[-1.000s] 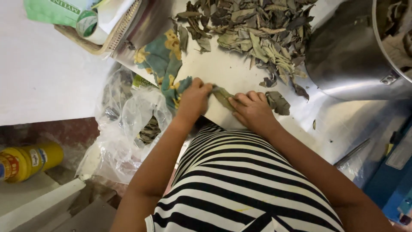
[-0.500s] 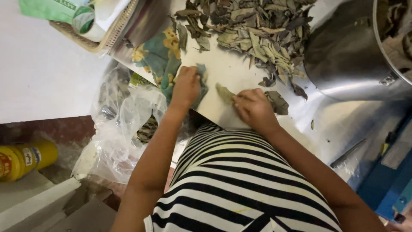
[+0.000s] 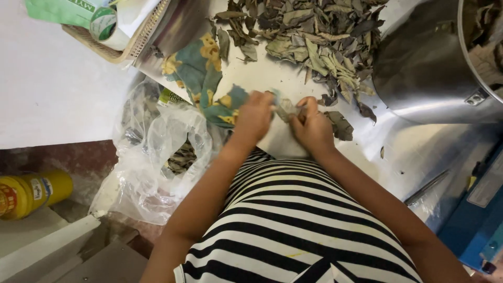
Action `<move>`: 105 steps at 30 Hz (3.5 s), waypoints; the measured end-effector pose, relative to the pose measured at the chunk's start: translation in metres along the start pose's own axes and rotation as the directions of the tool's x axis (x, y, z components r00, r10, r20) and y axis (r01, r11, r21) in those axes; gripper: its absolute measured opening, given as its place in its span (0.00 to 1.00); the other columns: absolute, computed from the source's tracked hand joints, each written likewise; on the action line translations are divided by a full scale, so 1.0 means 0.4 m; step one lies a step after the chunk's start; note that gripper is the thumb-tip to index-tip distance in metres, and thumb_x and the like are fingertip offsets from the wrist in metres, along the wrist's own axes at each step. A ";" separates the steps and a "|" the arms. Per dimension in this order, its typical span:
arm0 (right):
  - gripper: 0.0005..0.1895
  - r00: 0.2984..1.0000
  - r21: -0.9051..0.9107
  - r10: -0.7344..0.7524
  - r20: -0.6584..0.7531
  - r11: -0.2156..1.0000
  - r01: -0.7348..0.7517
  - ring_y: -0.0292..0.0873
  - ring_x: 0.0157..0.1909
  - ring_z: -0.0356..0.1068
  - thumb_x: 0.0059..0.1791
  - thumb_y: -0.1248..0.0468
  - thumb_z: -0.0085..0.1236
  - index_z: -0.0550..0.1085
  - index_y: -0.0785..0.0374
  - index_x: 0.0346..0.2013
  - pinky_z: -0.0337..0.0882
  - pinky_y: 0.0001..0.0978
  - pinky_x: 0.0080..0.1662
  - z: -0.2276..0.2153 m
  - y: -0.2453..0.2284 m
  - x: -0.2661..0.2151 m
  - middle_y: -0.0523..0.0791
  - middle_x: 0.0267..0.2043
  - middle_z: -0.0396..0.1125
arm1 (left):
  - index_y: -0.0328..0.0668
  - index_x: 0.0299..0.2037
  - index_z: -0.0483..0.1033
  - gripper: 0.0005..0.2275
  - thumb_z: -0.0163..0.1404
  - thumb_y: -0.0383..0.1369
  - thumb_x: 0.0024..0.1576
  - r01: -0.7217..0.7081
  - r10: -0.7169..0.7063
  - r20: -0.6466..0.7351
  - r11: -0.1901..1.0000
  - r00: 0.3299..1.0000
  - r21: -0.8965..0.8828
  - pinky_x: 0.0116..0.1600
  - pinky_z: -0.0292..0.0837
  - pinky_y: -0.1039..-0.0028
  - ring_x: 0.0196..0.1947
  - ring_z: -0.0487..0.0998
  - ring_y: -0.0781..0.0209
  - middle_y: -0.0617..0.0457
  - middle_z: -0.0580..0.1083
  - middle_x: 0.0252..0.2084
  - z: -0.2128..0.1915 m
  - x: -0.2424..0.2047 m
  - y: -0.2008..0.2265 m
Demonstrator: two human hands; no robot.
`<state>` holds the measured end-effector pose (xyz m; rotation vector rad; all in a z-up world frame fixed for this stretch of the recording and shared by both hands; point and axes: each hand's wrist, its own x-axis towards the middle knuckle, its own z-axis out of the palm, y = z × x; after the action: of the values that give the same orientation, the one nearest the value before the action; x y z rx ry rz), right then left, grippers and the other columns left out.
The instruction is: Sorting and inspecting dried leaves by hand and placing them into a metal container
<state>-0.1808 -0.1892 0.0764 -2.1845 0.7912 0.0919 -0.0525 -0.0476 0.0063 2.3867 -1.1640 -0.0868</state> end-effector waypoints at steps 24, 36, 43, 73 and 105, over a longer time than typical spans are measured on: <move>0.10 0.992 -0.236 -0.091 0.085 0.966 0.108 0.55 0.47 0.77 0.55 0.51 0.53 0.69 0.44 0.49 0.75 0.52 0.49 -0.010 0.029 -0.008 0.47 0.39 0.76 | 0.29 0.60 0.68 0.21 0.34 0.40 0.69 0.335 -0.221 0.327 0.875 0.919 -0.350 0.67 0.63 0.47 0.61 0.72 0.29 0.29 0.71 0.60 -0.108 0.060 0.117; 0.09 0.995 -0.218 -0.039 0.095 0.974 0.059 0.53 0.50 0.76 0.55 0.50 0.54 0.72 0.45 0.47 0.74 0.51 0.51 -0.020 0.015 -0.011 0.47 0.41 0.76 | 0.46 0.47 0.74 0.09 0.48 0.26 0.57 -0.307 0.263 0.180 0.907 0.948 0.289 0.39 0.82 0.64 0.49 0.81 0.38 0.49 0.71 0.48 0.056 0.005 -0.018; 0.14 0.988 -0.151 -0.036 0.153 0.987 0.059 0.56 0.54 0.74 0.53 0.52 0.55 0.74 0.39 0.54 0.73 0.54 0.55 -0.041 0.014 -0.011 0.49 0.47 0.76 | 0.43 0.41 0.75 0.05 0.48 0.26 0.57 -0.243 0.259 -0.047 0.943 0.965 0.226 0.30 0.76 0.57 0.28 0.81 0.42 0.49 0.71 0.36 -0.035 0.051 0.005; 0.11 0.756 -0.620 -0.635 -0.156 0.659 0.426 0.36 0.36 0.75 0.56 0.51 0.50 0.79 0.35 0.48 0.75 0.29 0.34 0.033 0.138 -0.042 0.32 0.36 0.72 | 0.58 0.33 0.80 0.04 0.51 0.34 0.57 -0.279 0.283 -0.056 0.958 0.957 0.067 0.43 0.72 0.67 0.33 0.78 0.56 0.60 0.71 0.34 0.019 0.061 -0.073; 0.19 0.977 -0.403 -0.202 0.066 0.891 0.211 0.47 0.57 0.72 0.50 0.41 0.59 0.74 0.46 0.48 0.75 0.44 0.54 0.035 0.068 0.028 0.41 0.48 0.71 | 0.56 0.41 0.71 0.06 0.46 0.42 0.59 0.254 -0.245 0.068 0.924 0.967 -0.287 0.51 0.71 0.57 0.44 0.76 0.48 0.55 0.71 0.38 0.014 0.047 -0.242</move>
<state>-0.1846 -0.1983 0.0453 -2.6467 0.5556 0.1881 0.0283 -0.0136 -0.0390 2.2574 -0.7881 -0.3569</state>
